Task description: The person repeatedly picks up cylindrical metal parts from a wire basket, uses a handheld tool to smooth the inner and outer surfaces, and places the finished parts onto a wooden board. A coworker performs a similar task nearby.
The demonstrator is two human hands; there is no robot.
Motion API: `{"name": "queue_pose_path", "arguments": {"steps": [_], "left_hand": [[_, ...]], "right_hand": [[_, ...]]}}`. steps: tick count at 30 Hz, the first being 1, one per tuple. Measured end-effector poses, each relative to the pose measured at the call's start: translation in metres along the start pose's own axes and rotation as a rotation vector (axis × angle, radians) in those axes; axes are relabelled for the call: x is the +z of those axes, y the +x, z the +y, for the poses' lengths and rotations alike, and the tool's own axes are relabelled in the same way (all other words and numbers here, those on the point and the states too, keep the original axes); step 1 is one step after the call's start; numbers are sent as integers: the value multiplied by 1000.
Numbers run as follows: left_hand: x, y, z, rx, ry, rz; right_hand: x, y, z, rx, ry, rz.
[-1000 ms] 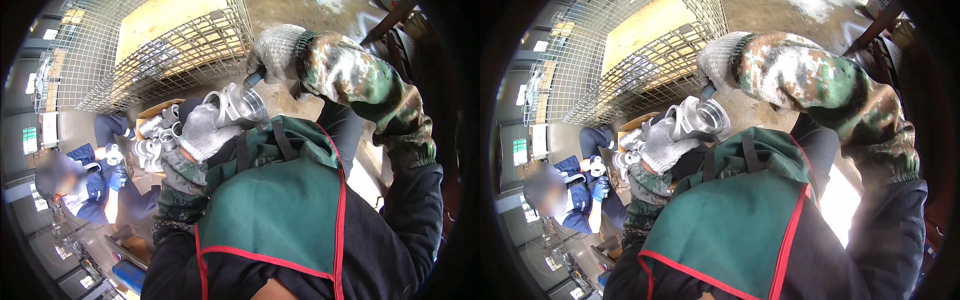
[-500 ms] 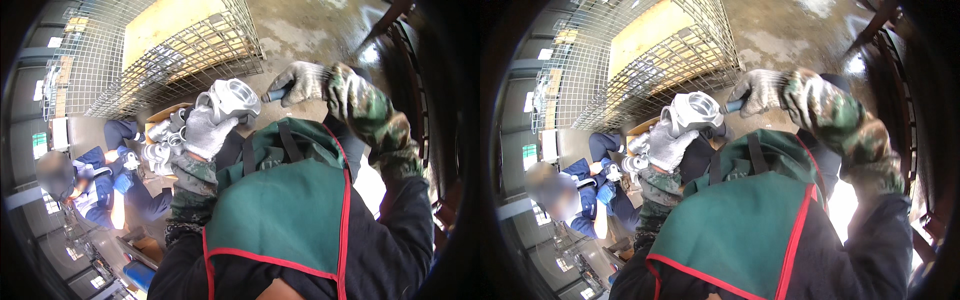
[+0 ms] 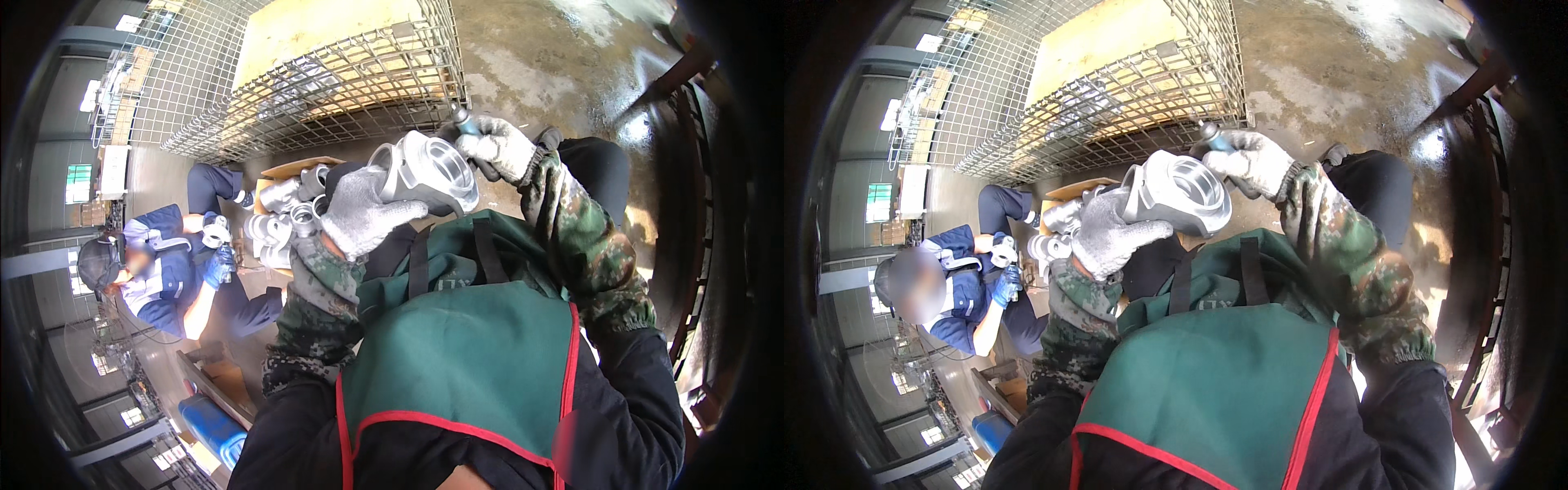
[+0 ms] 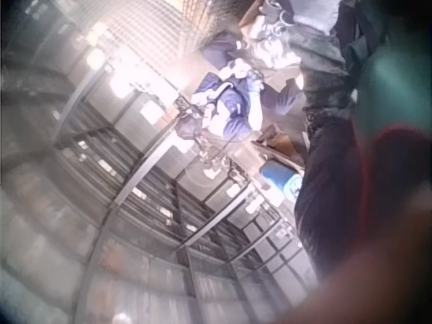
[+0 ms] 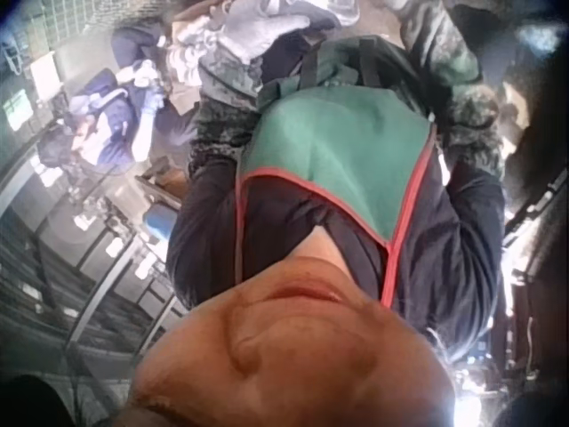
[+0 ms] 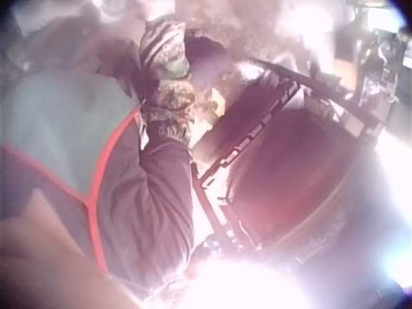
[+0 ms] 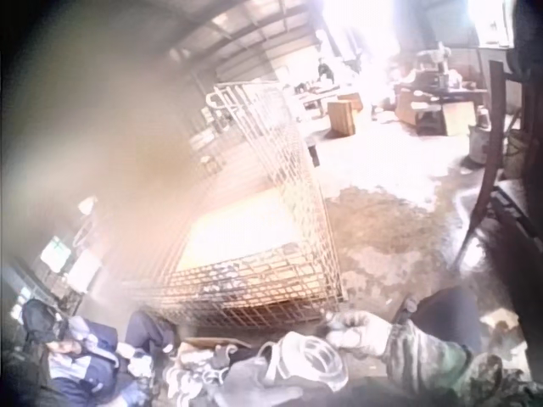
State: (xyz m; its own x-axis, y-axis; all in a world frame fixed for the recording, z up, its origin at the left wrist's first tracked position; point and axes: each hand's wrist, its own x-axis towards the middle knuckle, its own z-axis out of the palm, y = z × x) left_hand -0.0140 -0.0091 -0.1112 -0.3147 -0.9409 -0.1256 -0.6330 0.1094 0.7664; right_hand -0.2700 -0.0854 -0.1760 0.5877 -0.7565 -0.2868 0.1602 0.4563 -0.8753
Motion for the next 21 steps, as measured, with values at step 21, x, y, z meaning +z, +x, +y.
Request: {"name": "queue_pose_path", "arguments": {"steps": [21], "left_hand": [[147, 63, -69, -376, -747, 359]], "right_hand": [[-6, 54, 113, -293, 70, 599]]}}
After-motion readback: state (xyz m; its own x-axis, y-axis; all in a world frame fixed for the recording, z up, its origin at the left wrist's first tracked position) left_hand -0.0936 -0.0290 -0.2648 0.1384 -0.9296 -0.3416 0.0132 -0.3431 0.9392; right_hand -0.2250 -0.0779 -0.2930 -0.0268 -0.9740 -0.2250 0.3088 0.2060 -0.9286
